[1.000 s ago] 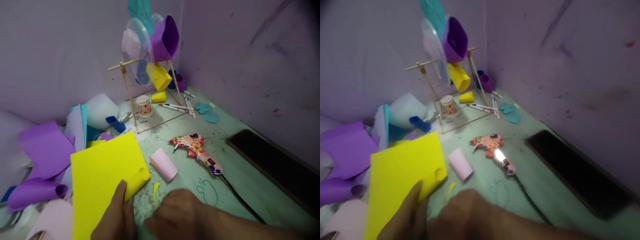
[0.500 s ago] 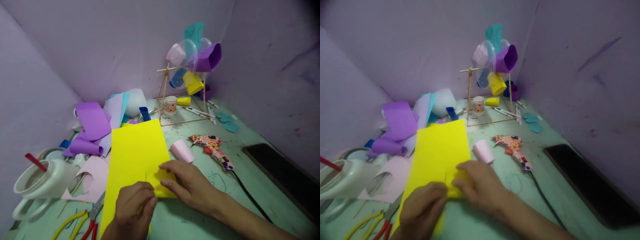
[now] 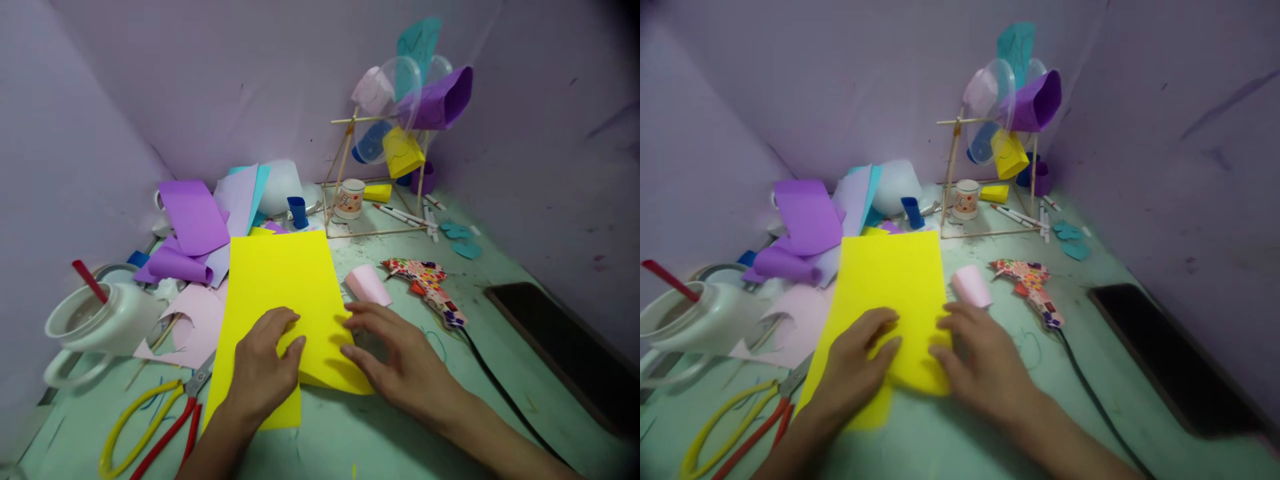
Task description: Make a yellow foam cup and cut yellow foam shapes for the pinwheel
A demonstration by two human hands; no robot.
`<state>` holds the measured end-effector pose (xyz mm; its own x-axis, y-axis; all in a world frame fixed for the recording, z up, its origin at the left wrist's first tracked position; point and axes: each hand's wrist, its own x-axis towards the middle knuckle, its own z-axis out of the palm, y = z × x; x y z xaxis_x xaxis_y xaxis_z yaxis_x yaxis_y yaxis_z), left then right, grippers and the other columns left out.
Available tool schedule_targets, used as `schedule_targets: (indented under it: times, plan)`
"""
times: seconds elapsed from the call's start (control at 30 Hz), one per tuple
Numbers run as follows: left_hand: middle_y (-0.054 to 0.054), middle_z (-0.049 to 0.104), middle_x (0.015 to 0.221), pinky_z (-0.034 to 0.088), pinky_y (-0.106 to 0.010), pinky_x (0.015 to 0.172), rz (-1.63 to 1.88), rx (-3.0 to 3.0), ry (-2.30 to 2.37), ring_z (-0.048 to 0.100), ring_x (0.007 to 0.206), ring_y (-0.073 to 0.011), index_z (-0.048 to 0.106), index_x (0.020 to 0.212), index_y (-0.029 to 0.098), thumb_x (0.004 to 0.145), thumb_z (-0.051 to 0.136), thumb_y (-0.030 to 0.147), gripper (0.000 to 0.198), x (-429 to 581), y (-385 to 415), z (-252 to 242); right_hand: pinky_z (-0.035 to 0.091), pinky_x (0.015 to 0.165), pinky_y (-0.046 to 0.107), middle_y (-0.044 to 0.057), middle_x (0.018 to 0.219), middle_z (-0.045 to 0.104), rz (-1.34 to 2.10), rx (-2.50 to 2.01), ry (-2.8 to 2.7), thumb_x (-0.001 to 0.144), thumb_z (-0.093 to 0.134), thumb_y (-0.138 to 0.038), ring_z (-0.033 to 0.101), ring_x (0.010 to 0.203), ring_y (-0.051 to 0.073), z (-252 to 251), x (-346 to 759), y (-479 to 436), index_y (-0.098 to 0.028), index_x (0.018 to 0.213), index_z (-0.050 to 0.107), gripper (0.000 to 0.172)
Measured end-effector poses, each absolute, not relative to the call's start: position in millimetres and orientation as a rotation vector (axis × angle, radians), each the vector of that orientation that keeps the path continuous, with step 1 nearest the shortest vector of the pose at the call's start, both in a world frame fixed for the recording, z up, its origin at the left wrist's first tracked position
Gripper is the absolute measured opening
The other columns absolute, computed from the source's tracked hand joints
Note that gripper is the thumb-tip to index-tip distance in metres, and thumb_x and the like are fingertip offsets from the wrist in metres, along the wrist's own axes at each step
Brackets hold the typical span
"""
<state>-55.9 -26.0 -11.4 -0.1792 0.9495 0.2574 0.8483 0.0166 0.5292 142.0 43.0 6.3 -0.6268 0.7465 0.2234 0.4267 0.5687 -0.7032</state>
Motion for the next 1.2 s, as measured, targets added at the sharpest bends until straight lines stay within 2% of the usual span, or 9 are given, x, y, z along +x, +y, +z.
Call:
schedule_targets:
  times: [0.1,0.27,0.4,0.5,0.6,0.67,0.87,1.03,1.2]
  plan:
    - [-0.009,0.064,0.11,0.052,-0.041,0.084,0.765,2.043,2.032,0.06,0.101,-0.0245,0.056,0.103,0.02,0.075,0.059,0.024,0.028,-52,-38,-2,0.052,0.082,0.044,0.017,0.126,0.054,0.864,-1.064,-2.352,0.069,0.069,-0.028,0.055,0.113,0.031,7,138,43,-0.015,0.115,0.054,0.05]
    - [-0.014,0.059,0.115,0.05,-0.05,0.084,0.659,2.312,2.049,0.055,0.105,-0.0299,0.053,0.106,0.019,0.077,0.056,0.02,0.029,-49,-62,2,0.052,0.071,0.039,0.017,0.114,0.062,0.822,-1.28,-2.318,0.076,0.062,-0.023,0.063,0.097,0.029,5,129,48,-0.014,0.122,0.047,0.049]
    - [-0.014,0.06,0.109,0.049,-0.043,0.085,0.855,2.325,2.241,0.056,0.103,-0.0258,0.052,0.106,0.017,0.082,0.053,0.015,0.024,-58,-86,2,0.049,0.062,0.036,0.015,0.099,0.069,0.754,-1.42,-2.372,0.078,0.062,-0.026,0.067,0.077,0.027,5,120,57,-0.013,0.127,0.043,0.054]
    - [-0.012,0.06,0.106,0.047,-0.04,0.089,0.944,2.265,2.487,0.057,0.1,-0.0236,0.053,0.106,0.017,0.081,0.055,0.014,0.025,-76,-112,5,0.048,0.062,0.036,0.015,0.102,0.067,0.617,-1.419,-2.428,0.082,0.057,-0.026,0.067,0.079,0.028,17,114,67,-0.012,0.126,0.044,0.048]
    - [-0.013,0.062,0.106,0.044,-0.045,0.091,0.658,2.002,2.84,0.057,0.099,-0.0273,0.055,0.108,0.017,0.08,0.054,0.018,0.028,-104,-141,5,0.047,0.078,0.037,0.015,0.112,0.061,0.435,-1.211,-2.549,0.084,0.053,-0.02,0.062,0.096,0.027,38,101,89,-0.012,0.115,0.053,0.032]
    - [-0.011,0.065,0.105,0.047,-0.044,0.086,0.333,1.854,2.797,0.061,0.094,-0.0264,0.057,0.107,0.018,0.08,0.046,0.015,0.029,-123,-156,3,0.043,0.087,0.036,0.014,0.116,0.059,0.408,-1.093,-2.633,0.085,0.052,-0.017,0.057,0.105,0.026,50,84,112,-0.013,0.113,0.056,0.029]
    - [-0.013,0.057,0.127,0.046,-0.04,0.092,-0.233,1.443,2.62,0.057,0.111,-0.0262,0.051,0.125,0.012,0.073,0.036,0.005,0.055,-139,-160,4,0.044,0.091,0.035,0.013,0.121,0.058,0.435,-0.804,-2.99,0.069,0.076,-0.027,0.055,0.109,0.027,52,17,177,-0.014,0.12,0.054,0.057]
    - [-0.014,0.052,0.132,0.045,-0.044,0.092,-0.302,1.501,2.549,0.053,0.116,-0.0292,0.044,0.133,0.015,0.063,0.039,-0.001,0.072,-134,-157,3,0.048,0.087,0.044,0.008,0.117,0.058,0.433,-0.798,-3.119,0.091,0.053,-0.032,0.058,0.101,0.022,45,-13,188,-0.017,0.114,0.056,0.028]
    - [-0.011,0.051,0.134,0.04,-0.04,0.101,-0.121,1.532,2.506,0.05,0.12,-0.0245,0.046,0.131,0.015,0.06,0.04,-0.002,0.073,-139,-156,6,0.05,0.076,0.035,0.007,0.093,0.068,0.602,-0.824,-3.13,0.071,0.073,-0.025,0.063,0.088,0.025,82,1,190,-0.016,0.089,0.066,0.022]
